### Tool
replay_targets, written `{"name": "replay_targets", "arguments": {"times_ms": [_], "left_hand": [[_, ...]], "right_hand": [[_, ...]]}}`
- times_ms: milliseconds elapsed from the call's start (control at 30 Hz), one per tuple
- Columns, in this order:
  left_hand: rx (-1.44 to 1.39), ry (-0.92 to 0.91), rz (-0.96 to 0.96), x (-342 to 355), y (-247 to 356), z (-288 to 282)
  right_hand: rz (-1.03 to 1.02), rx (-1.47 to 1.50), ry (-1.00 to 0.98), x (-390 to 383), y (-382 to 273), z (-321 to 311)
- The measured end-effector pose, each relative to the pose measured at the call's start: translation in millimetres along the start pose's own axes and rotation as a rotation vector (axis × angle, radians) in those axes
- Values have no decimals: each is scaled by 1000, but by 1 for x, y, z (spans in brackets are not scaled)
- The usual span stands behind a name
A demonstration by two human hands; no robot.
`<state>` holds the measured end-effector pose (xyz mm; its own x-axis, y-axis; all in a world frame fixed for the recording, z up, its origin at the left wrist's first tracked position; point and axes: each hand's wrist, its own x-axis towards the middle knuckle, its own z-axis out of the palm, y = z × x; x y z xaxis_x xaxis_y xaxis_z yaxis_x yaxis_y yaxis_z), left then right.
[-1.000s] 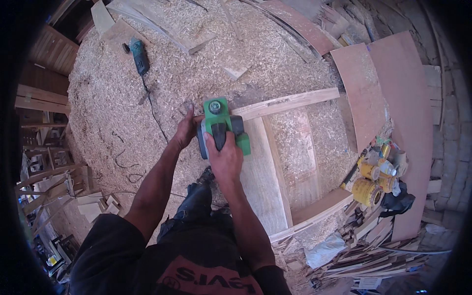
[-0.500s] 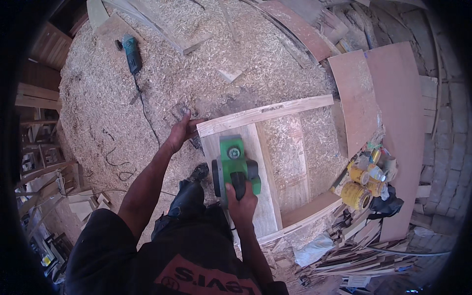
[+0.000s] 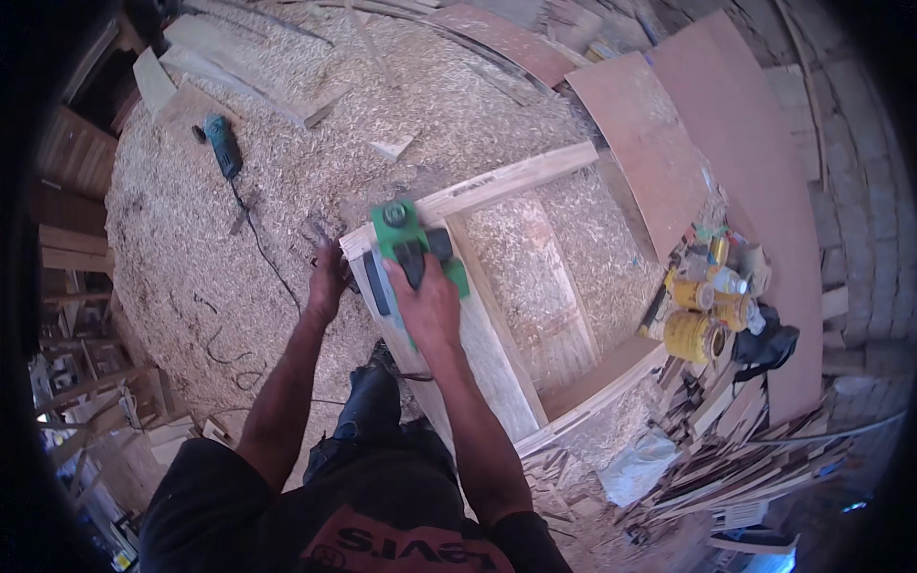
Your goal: Assembling a wooden structure using a hammer and smoothing surfaces with an electric planer.
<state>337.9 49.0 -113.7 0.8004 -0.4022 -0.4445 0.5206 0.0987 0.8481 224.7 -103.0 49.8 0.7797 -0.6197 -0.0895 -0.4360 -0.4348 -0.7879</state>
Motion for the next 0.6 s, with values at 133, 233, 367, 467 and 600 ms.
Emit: {"name": "replay_targets", "arguments": {"times_ms": [133, 233, 367, 467, 600], "left_hand": [[-62, 32, -223, -70, -56, 15], [-196, -123, -426, -143, -58, 59], [-316, -223, -412, -167, -100, 82], [-347, -273, -448, -168, -98, 91], [-370, -307, -424, -171, -91, 101]], "right_hand": [[99, 177, -6, -109, 61, -76], [295, 174, 10, -219, 102, -143], [620, 212, 193, -340, 121, -210], [766, 256, 365, -424, 154, -237], [970, 315, 624, -509, 218, -244]]}}
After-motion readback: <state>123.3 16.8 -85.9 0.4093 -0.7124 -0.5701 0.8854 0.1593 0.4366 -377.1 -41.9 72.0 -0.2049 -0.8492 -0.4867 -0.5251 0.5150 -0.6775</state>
